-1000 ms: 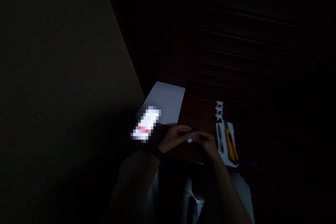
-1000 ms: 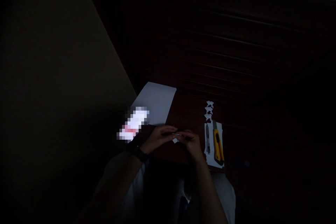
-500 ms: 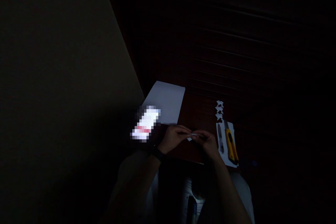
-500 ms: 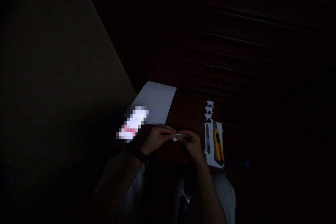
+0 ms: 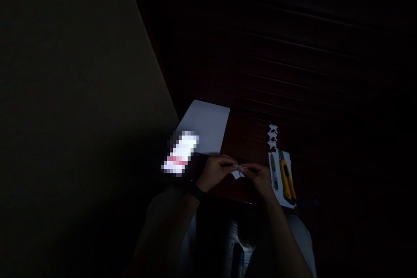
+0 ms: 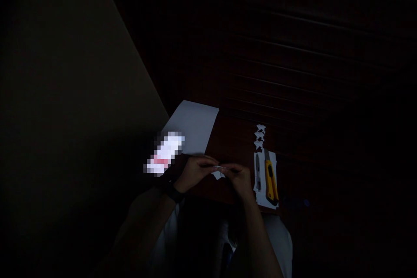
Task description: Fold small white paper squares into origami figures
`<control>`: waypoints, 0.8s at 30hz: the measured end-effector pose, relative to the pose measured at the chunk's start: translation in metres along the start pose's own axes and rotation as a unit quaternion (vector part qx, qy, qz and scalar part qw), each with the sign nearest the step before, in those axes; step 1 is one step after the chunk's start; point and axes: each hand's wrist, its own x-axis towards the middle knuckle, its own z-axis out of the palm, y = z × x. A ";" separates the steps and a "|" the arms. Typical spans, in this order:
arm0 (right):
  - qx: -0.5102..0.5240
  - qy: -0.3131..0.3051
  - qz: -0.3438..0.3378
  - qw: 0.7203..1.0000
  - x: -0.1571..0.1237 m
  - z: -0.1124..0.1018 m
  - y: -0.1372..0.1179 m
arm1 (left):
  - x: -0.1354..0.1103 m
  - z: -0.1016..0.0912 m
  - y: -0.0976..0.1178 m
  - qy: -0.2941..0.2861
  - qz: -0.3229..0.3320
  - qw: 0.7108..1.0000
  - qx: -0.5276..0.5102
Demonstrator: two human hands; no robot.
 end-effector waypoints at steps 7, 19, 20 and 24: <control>-0.034 0.006 -0.019 0.999 0.001 0.000 -0.001 | 0.000 0.001 -0.002 0.011 0.012 1.000 0.026; 0.029 -0.006 0.019 0.999 0.000 0.000 -0.002 | -0.003 0.003 -0.001 0.040 -0.008 0.998 0.049; 0.021 -0.003 0.018 1.000 0.001 -0.001 -0.003 | -0.004 0.004 0.000 0.041 -0.015 0.998 0.052; -0.012 0.013 0.006 1.000 0.005 -0.003 -0.006 | -0.002 0.001 0.002 0.020 -0.040 0.997 0.061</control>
